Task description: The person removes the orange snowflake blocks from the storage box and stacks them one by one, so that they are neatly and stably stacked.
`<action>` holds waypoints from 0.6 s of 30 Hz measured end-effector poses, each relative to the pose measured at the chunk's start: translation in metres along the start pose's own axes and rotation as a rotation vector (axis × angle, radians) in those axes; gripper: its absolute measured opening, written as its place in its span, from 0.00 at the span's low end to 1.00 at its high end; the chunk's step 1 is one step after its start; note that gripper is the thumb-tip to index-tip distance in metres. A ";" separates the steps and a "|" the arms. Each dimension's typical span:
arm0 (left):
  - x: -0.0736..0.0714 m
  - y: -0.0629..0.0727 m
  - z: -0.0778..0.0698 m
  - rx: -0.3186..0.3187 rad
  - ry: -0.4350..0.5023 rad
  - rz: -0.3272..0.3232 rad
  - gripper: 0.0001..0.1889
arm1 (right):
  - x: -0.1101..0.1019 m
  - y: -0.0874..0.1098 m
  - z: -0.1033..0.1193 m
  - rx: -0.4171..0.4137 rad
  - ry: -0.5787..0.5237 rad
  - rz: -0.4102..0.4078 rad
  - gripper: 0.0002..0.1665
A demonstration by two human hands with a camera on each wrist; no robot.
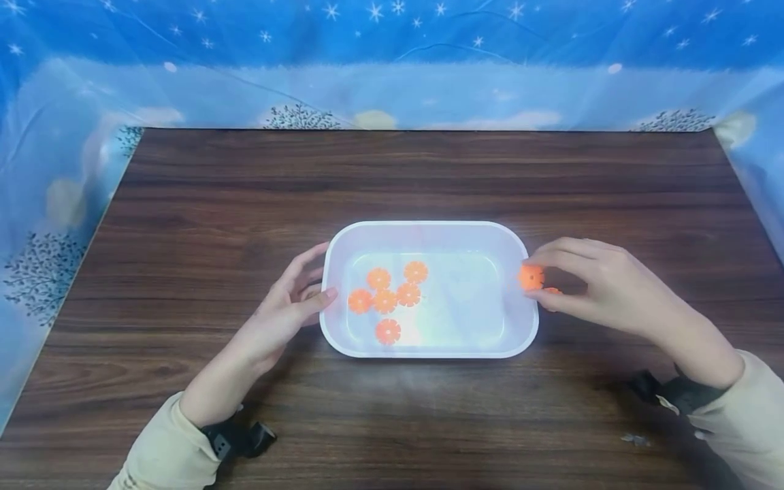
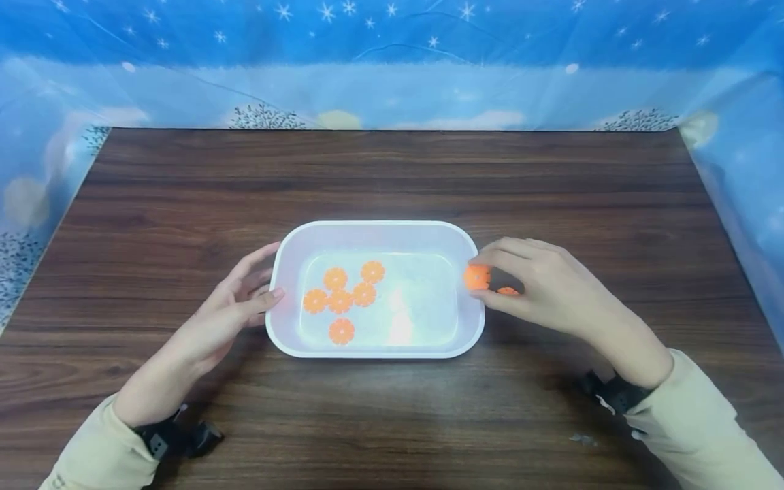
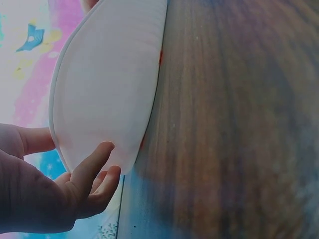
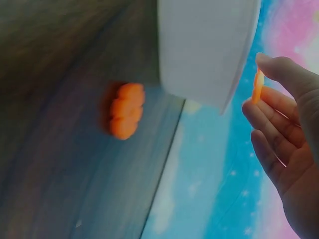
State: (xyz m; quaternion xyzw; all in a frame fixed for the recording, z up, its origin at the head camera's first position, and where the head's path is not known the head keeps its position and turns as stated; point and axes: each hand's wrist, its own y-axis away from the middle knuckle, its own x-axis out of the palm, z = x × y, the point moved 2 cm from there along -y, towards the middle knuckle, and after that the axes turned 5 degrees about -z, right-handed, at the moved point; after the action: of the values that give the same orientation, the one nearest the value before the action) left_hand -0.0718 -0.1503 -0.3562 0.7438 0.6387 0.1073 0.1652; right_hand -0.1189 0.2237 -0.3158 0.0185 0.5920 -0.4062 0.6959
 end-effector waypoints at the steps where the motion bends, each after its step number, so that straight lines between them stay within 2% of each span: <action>1: 0.000 0.000 0.000 0.002 0.001 0.002 0.34 | -0.001 0.004 -0.002 0.013 0.011 0.001 0.26; 10: 0.002 0.000 -0.001 -0.002 -0.008 -0.002 0.34 | -0.001 0.032 -0.015 0.091 0.063 -0.013 0.21; 18: 0.003 0.001 -0.003 -0.006 -0.016 -0.007 0.34 | 0.011 0.052 -0.022 0.146 0.119 0.095 0.23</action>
State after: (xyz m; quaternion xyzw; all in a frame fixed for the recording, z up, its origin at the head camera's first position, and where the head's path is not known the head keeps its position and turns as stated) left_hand -0.0716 -0.1474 -0.3534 0.7418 0.6398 0.1025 0.1728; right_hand -0.1064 0.2636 -0.3548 0.1215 0.5996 -0.4130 0.6747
